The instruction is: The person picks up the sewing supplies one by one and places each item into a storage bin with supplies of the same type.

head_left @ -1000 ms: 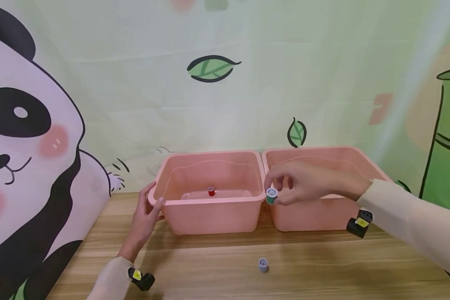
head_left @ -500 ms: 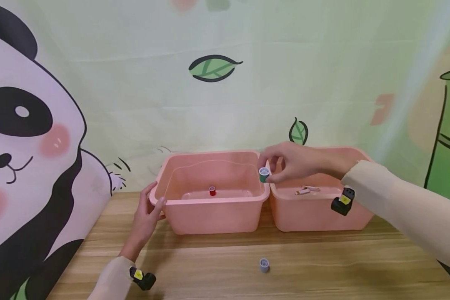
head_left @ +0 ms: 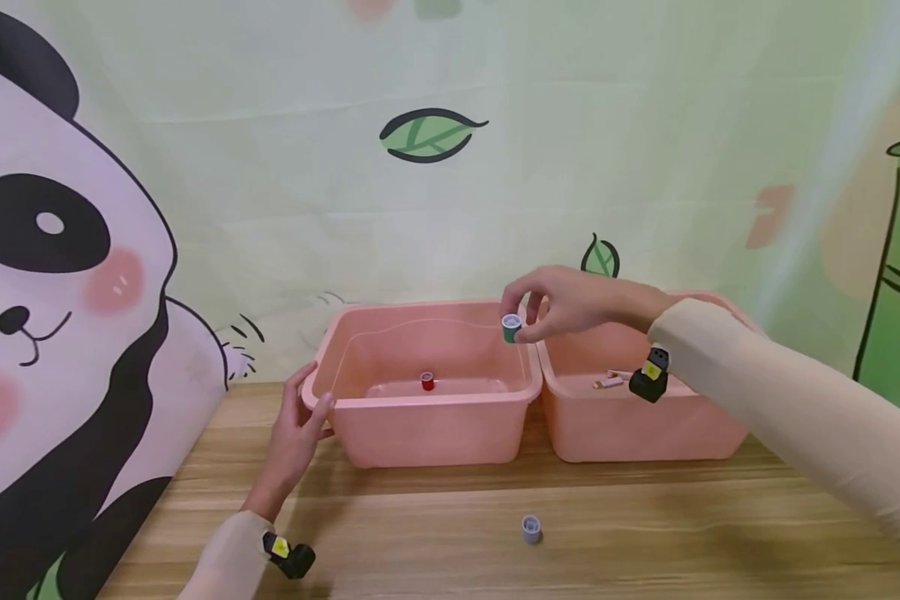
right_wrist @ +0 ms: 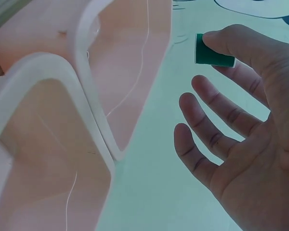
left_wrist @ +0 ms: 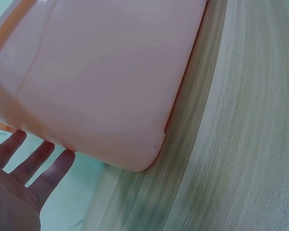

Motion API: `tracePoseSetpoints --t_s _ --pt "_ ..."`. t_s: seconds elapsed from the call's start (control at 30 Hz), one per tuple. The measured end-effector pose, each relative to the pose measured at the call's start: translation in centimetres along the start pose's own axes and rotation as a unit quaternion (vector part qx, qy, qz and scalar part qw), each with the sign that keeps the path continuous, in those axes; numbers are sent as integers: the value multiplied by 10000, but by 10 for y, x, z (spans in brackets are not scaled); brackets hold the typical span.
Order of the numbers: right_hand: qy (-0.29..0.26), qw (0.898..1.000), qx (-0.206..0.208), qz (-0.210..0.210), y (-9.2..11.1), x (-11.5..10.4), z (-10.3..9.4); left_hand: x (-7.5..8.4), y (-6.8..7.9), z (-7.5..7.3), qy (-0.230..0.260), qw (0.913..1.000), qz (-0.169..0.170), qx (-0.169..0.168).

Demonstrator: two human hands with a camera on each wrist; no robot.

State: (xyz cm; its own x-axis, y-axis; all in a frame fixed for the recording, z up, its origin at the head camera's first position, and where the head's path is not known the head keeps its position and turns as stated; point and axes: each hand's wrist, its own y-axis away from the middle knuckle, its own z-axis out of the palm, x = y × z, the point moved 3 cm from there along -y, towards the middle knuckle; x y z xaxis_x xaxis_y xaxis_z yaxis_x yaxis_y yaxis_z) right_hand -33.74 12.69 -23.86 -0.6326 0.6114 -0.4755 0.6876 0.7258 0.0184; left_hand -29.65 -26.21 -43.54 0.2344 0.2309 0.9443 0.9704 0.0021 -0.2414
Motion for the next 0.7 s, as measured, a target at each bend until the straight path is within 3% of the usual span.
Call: tracePoseSetpoints --t_s 0.7 --pt "-420 9989 -53 222 -53 21 4 -1 0 0 -44 9999 -93 -1"
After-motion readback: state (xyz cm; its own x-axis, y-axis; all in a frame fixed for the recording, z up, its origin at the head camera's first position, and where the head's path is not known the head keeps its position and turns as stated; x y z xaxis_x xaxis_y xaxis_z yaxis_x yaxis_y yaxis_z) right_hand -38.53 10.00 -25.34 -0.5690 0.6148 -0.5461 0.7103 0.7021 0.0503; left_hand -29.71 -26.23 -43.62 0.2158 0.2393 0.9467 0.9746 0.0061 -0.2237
